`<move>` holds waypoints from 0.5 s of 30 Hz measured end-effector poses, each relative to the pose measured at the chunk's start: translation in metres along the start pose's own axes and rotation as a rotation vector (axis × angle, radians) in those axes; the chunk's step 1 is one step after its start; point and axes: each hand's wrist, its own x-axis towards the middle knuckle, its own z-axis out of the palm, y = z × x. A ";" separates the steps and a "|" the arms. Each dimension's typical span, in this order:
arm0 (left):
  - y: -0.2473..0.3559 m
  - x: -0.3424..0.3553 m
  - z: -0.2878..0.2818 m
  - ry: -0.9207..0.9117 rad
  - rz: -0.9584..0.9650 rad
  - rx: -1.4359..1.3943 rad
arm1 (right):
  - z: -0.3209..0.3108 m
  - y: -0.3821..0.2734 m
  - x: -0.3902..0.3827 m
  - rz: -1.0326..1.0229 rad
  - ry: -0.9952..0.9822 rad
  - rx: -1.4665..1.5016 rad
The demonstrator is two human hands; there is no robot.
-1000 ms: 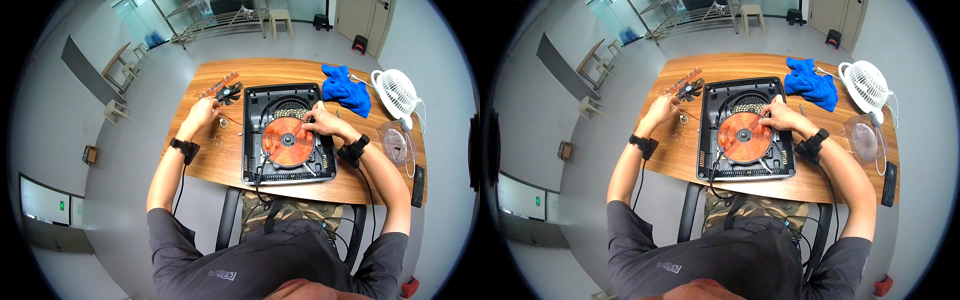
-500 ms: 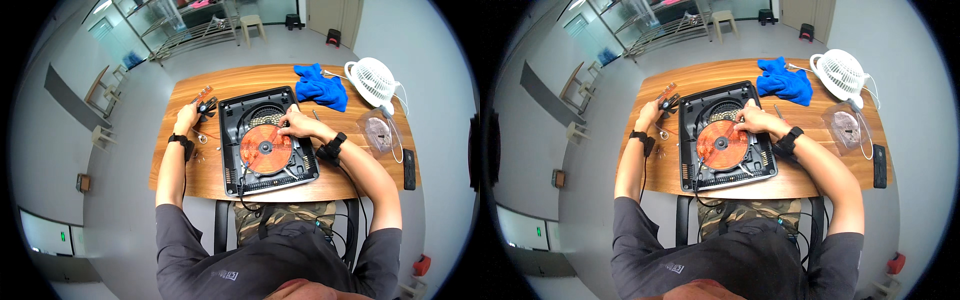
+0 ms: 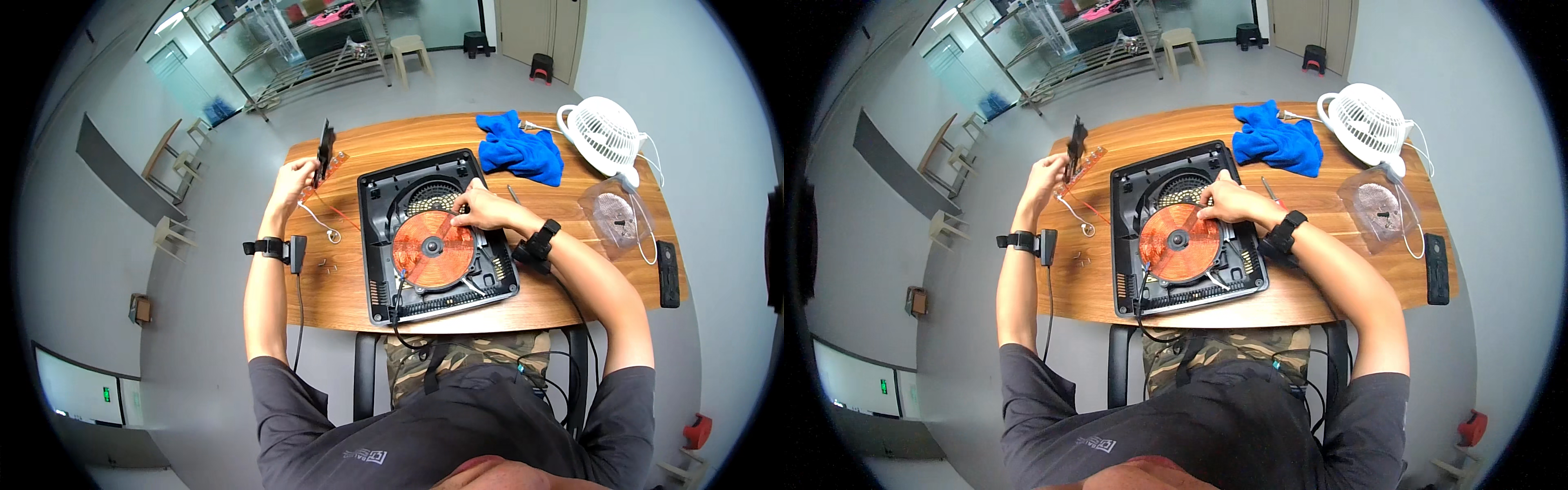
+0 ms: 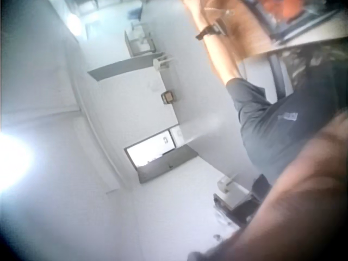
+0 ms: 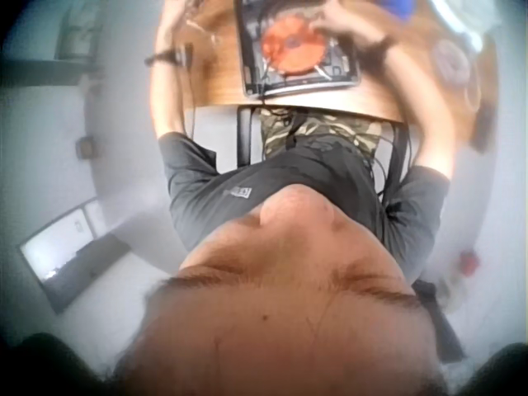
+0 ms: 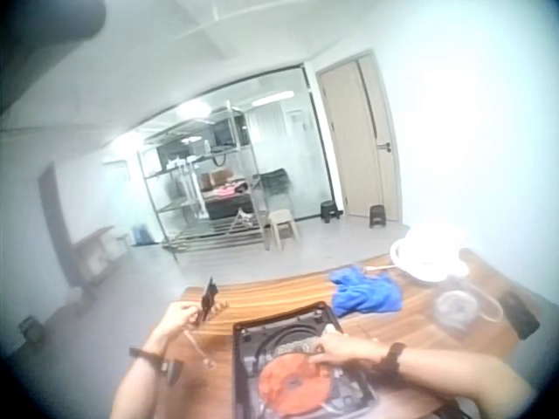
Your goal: The person uses a screwdriver to remove screws from a disassembled electronic device on a wooden table. They then place a circular copper-colored component onto the device and secure it with additional screws. Finally, they wipe a small black fan with a blue cloth and install it into the device.
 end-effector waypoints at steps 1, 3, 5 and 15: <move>0.009 -0.005 0.005 -0.069 0.002 -0.213 | 0.000 0.002 0.002 -0.003 -0.013 -0.009; 0.030 -0.016 0.022 -0.130 -0.047 -0.466 | -0.001 0.002 0.002 0.010 -0.026 0.001; 0.046 -0.022 0.037 -0.221 -0.054 -0.520 | -0.006 0.002 0.003 -0.020 0.003 0.007; 0.053 -0.034 0.053 -0.568 -0.062 -0.405 | -0.110 0.073 0.013 0.168 0.328 -0.440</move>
